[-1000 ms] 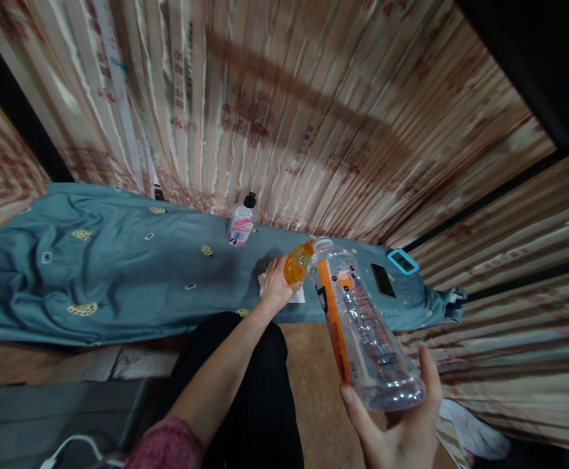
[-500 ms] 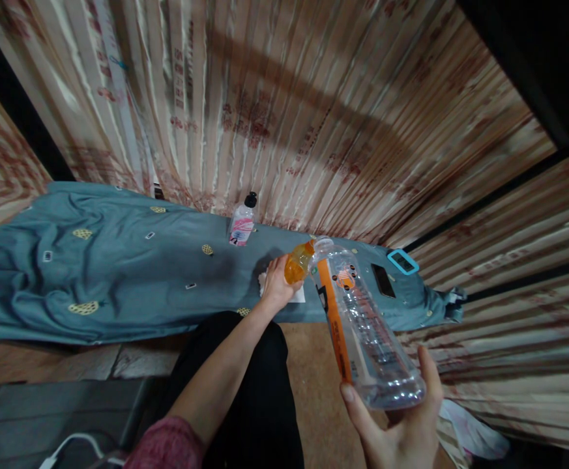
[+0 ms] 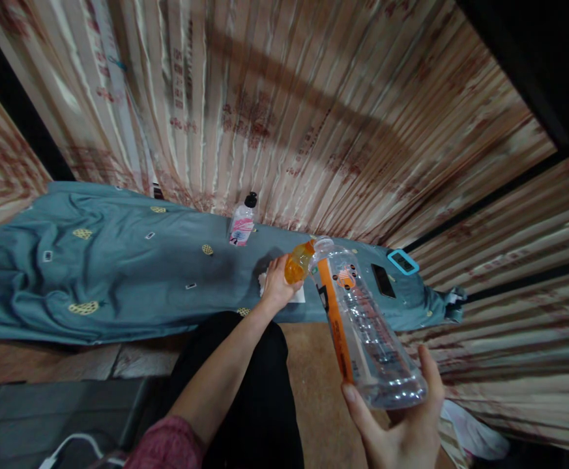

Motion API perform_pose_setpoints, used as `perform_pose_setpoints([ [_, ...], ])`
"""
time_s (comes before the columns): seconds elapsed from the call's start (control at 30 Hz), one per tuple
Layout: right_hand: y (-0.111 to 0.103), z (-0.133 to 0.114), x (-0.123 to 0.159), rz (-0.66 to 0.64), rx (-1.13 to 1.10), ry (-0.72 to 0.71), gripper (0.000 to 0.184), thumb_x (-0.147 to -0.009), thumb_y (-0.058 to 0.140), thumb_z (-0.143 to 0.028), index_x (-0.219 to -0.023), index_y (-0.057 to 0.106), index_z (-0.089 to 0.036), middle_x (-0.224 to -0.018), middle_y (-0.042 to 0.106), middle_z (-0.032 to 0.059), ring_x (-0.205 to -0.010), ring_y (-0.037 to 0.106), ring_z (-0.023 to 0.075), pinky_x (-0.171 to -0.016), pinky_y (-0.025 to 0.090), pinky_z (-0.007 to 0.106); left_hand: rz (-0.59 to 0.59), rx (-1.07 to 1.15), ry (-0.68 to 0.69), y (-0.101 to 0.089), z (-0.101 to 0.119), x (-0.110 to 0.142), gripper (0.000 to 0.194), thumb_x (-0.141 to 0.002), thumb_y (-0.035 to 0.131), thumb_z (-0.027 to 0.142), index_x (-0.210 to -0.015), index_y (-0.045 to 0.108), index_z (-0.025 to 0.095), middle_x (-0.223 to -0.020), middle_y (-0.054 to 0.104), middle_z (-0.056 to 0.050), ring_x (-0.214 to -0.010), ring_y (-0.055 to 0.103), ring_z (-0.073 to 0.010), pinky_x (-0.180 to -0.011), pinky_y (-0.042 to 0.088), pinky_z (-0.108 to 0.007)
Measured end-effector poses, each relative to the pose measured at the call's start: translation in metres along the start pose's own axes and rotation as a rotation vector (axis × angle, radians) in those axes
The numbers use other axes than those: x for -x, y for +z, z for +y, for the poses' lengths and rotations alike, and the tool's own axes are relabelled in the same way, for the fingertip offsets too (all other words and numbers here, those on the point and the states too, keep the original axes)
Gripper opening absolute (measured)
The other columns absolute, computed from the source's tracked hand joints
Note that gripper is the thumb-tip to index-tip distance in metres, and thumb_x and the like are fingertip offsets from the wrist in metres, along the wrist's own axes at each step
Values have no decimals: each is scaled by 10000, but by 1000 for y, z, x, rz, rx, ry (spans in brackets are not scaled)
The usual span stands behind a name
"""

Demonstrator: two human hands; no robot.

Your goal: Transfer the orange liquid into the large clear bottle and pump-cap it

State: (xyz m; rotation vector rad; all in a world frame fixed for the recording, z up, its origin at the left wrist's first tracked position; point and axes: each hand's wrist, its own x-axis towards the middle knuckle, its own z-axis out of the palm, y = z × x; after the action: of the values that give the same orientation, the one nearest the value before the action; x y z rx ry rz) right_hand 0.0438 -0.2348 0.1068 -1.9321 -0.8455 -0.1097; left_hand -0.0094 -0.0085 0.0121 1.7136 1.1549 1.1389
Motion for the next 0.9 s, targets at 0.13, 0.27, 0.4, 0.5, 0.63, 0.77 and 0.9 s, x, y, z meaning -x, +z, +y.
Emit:
perform_pose_setpoints([
  [0.13,1,1,0,0,-30,11,1251,-493,767,-718,-1494,279,-149,-1447,420,223,-1258,498,424,-1017,409,630,7,0,5,0,0,0,639,-631,760,154,-1225,530,192,-1217,608,-87,-1176,548,-281,-1054,435,-444],
  [0.27,1,0,0,10,-35,13,1256,-479,772,-720,-1492,289,-156,-1461,406,216,-1264,492,424,-1022,406,626,11,-5,7,1,-1,-1,645,-631,757,147,-1234,528,175,-1218,608,-96,-1175,547,-279,-1057,434,-434],
  [0.4,1,-2,0,7,-29,24,1250,-479,768,-722,-1493,291,-168,-1465,404,208,-1254,502,420,-1011,417,625,13,0,13,1,-1,0,640,-633,753,144,-1230,529,187,-1214,610,-88,-1168,551,-275,-1050,440,-433],
  [0.5,0,-3,0,7,-19,24,1248,-486,760,-729,-1492,291,-160,-1448,423,214,-1255,501,419,-1020,404,631,16,3,9,1,-2,0,644,-631,755,144,-1231,528,199,-1209,611,-82,-1165,552,-275,-1041,445,-436],
  [0.63,0,-4,1,6,-13,32,1257,-481,753,-744,-1494,287,-163,-1434,441,214,-1241,511,424,-1005,411,641,17,9,15,1,-1,0,635,-628,759,149,-1220,536,209,-1200,612,-77,-1161,556,-276,-1043,443,-438],
  [0.77,0,-3,0,11,15,8,1248,-495,740,-751,-1489,296,-140,-1444,425,221,-1272,481,425,-1025,398,632,14,1,6,2,-1,0,643,-625,758,141,-1224,531,188,-1211,612,-93,-1166,550,-282,-1045,443,-441],
  [0.9,0,-4,0,8,7,18,1244,-495,748,-742,-1491,292,-154,-1435,438,216,-1256,500,419,-1021,403,629,13,-1,9,2,-2,0,649,-628,761,146,-1233,526,177,-1224,607,-100,-1173,547,-280,-1055,436,-442],
])
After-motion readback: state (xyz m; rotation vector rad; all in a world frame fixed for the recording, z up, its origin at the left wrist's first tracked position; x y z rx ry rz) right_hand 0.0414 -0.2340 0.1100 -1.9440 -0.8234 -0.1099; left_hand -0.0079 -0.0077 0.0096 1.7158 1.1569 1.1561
